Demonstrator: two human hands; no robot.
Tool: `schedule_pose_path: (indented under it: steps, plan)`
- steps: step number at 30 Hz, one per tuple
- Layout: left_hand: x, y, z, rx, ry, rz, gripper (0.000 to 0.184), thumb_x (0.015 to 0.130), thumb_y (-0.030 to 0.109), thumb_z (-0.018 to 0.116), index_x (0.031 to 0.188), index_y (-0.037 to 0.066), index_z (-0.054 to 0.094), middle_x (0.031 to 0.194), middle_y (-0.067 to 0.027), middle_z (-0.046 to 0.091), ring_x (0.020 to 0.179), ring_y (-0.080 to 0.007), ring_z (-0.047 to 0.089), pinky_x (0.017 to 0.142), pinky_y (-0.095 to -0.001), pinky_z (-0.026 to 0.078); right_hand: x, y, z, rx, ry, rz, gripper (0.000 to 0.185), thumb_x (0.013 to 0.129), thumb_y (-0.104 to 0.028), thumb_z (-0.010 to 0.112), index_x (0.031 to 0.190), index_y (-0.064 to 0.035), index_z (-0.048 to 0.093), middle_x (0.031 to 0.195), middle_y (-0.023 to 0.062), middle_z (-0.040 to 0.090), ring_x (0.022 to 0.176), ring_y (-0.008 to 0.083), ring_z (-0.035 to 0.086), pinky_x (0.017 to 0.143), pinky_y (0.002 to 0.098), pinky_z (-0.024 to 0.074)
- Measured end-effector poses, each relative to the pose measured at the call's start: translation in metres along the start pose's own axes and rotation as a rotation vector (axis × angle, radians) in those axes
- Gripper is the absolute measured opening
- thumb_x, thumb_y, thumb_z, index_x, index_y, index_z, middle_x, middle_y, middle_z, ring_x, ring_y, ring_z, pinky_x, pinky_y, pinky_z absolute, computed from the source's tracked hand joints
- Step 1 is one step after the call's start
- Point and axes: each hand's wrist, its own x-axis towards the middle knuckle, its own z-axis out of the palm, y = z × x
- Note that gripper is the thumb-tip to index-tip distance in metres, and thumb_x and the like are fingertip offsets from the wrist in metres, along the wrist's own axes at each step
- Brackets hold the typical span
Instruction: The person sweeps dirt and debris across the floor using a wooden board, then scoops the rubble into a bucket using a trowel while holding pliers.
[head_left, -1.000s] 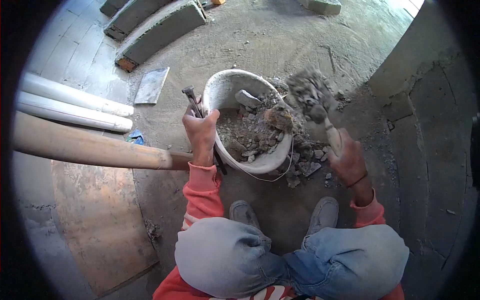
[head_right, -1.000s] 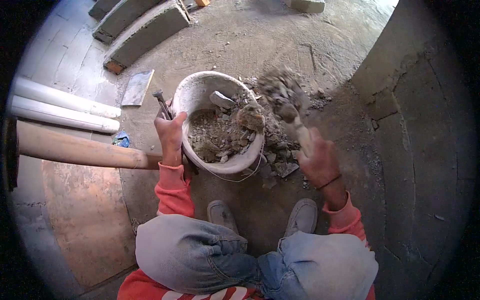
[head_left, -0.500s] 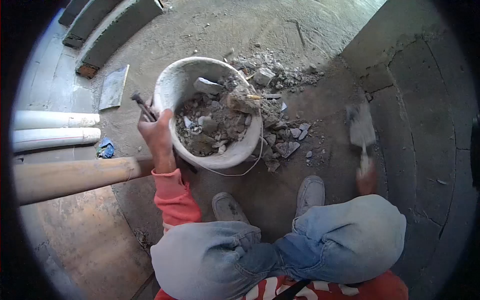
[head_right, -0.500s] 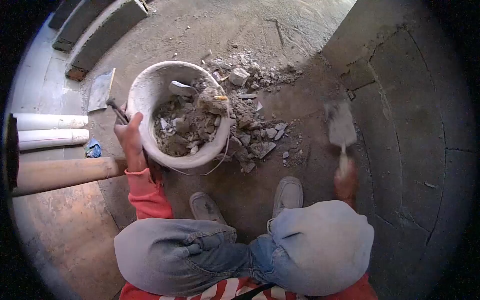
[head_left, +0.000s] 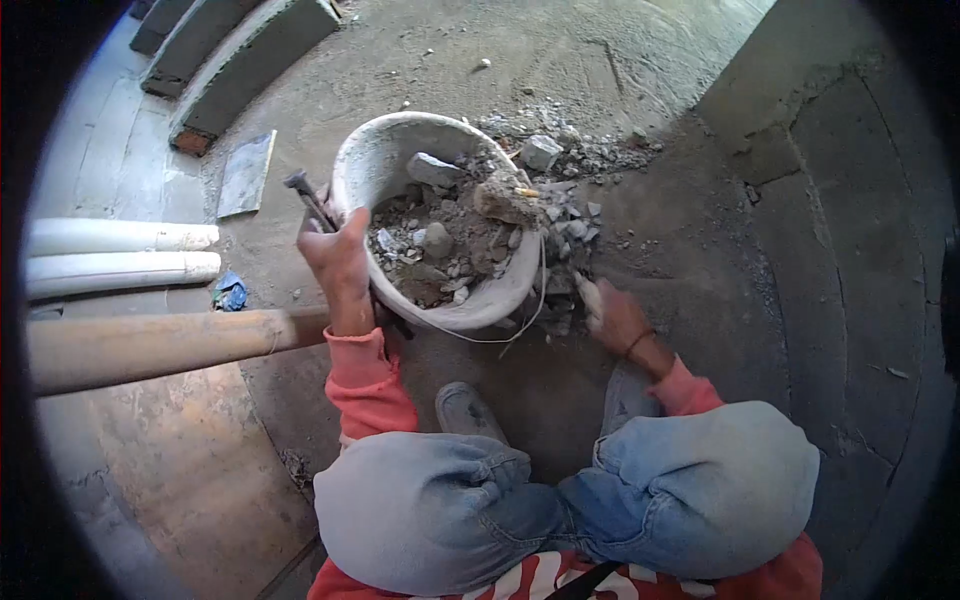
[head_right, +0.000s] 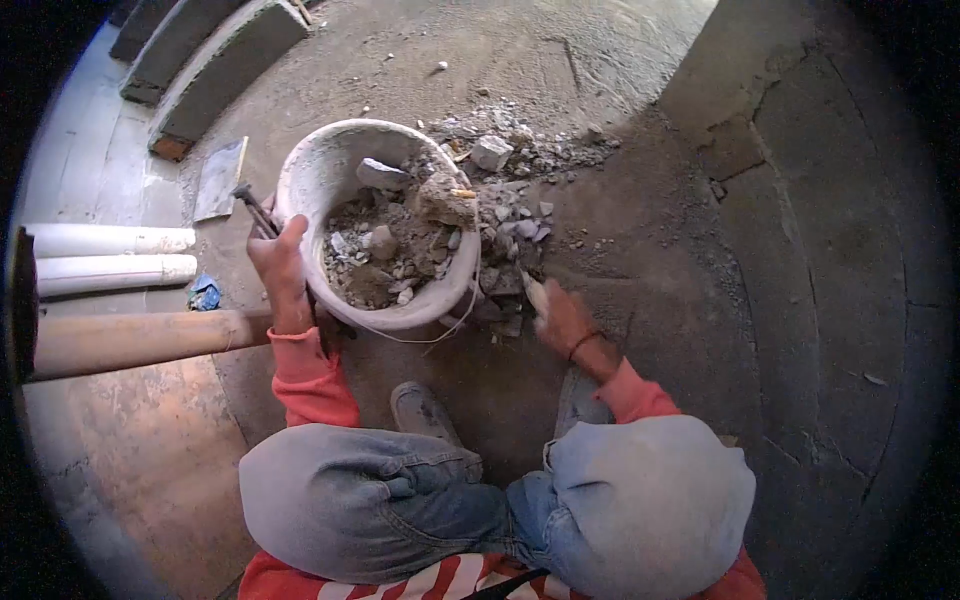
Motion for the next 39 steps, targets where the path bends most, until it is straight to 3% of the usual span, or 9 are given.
schedule_pose_path:
  steps: [3,10,12,16,22,24,28,32,39]
  plan:
    - [-0.003,0.005,0.003,-0.013,0.046,0.003,0.037,0.068,0.0,0.064,0.105,-0.007,0.061,0.095,-0.0092,0.065,0.083,-0.0151,0.061,0.077,-0.0258,0.047,0.03,0.009,0.006,0.008,0.153,-0.358,0.039,0.069,-0.018,0.064,0.101,-0.0023,0.05,0.089,0.026,0.057,0.085,0.0455,0.056,0.071,0.0522,0.0435]
    - [-0.009,0.009,0.0,0.085,0.097,-0.018,0.04,0.067,0.0,0.063,0.106,-0.007,0.06,0.096,-0.0098,0.065,0.084,-0.0152,0.061,0.077,-0.0267,0.047,0.0,-0.004,-0.06,0.072,0.202,-0.175,0.038,0.071,-0.018,0.063,0.104,-0.0032,0.052,0.096,0.0251,0.058,0.092,0.043,0.056,0.075,0.0513,0.0436]
    - [-0.007,0.008,-0.003,0.062,0.082,-0.022,0.041,0.067,0.0,0.063,0.107,-0.007,0.06,0.097,-0.0102,0.065,0.084,-0.0156,0.062,0.077,-0.0268,0.047,-0.014,-0.012,-0.079,0.037,0.485,-0.295,0.034,0.072,-0.015,0.062,0.103,-0.0047,0.052,0.093,0.0241,0.059,0.087,0.0437,0.058,0.073,0.0505,0.0456]
    - [-0.008,0.012,0.0,0.057,0.063,0.003,0.044,0.068,0.002,0.063,0.111,-0.008,0.058,0.097,-0.009,0.064,0.084,-0.0144,0.06,0.077,-0.0262,0.047,-0.041,-0.079,-0.137,-0.018,0.316,-0.16,0.031,0.072,-0.012,0.061,0.1,-0.0056,0.052,0.091,0.0232,0.06,0.082,0.044,0.059,0.07,0.0493,0.0482]
    - [-0.007,0.01,0.002,0.163,0.048,-0.02,0.044,0.068,-0.001,0.062,0.112,-0.008,0.058,0.099,-0.0101,0.064,0.086,-0.0158,0.061,0.079,-0.027,0.047,-0.031,-0.109,-0.132,-0.328,0.474,-0.469,0.04,0.073,-0.009,0.059,0.112,-0.0059,0.052,0.086,0.0204,0.06,0.08,0.0402,0.06,0.066,0.047,0.0488]
    - [-0.007,0.008,0.0,0.142,0.048,-0.031,0.044,0.068,-0.001,0.061,0.112,-0.008,0.058,0.099,-0.0098,0.064,0.087,-0.0162,0.061,0.08,-0.0269,0.047,-0.005,-0.092,-0.137,-0.342,0.601,-0.614,0.024,0.082,-0.016,0.053,0.106,-0.0113,0.05,0.082,0.0179,0.063,0.076,0.0413,0.061,0.064,0.0511,0.0491]
    - [-0.012,0.002,-0.013,0.045,0.049,-0.015,0.046,0.068,-0.001,0.061,0.114,-0.007,0.057,0.102,-0.0087,0.063,0.09,-0.017,0.061,0.083,-0.0275,0.046,0.069,-0.044,-0.176,-0.431,0.603,-0.128,0.036,0.078,-0.019,0.06,0.114,-0.0169,0.055,0.091,0.0179,0.066,0.084,0.0394,0.063,0.071,0.0502,0.0505]
    - [-0.013,-0.001,-0.022,0.06,0.094,-0.05,0.045,0.069,0.001,0.061,0.113,-0.007,0.058,0.104,-0.0088,0.062,0.092,-0.0169,0.059,0.085,-0.028,0.045,0.187,0.048,-0.2,-0.472,0.579,-0.06,0.036,0.077,-0.02,0.061,0.111,-0.0094,0.057,0.094,0.0217,0.065,0.091,0.0401,0.062,0.08,0.0485,0.0501]
    - [-0.009,-0.004,-0.024,0.121,0.14,-0.097,0.044,0.067,-0.001,0.06,0.11,-0.009,0.058,0.106,-0.0111,0.062,0.096,-0.0191,0.058,0.089,-0.0302,0.043,0.289,0.03,-0.212,-0.495,0.374,0.04,0.039,0.078,-0.017,0.056,0.116,-0.0069,0.054,0.106,0.0203,0.062,0.102,0.0373,0.059,0.084,0.0471,0.0478]
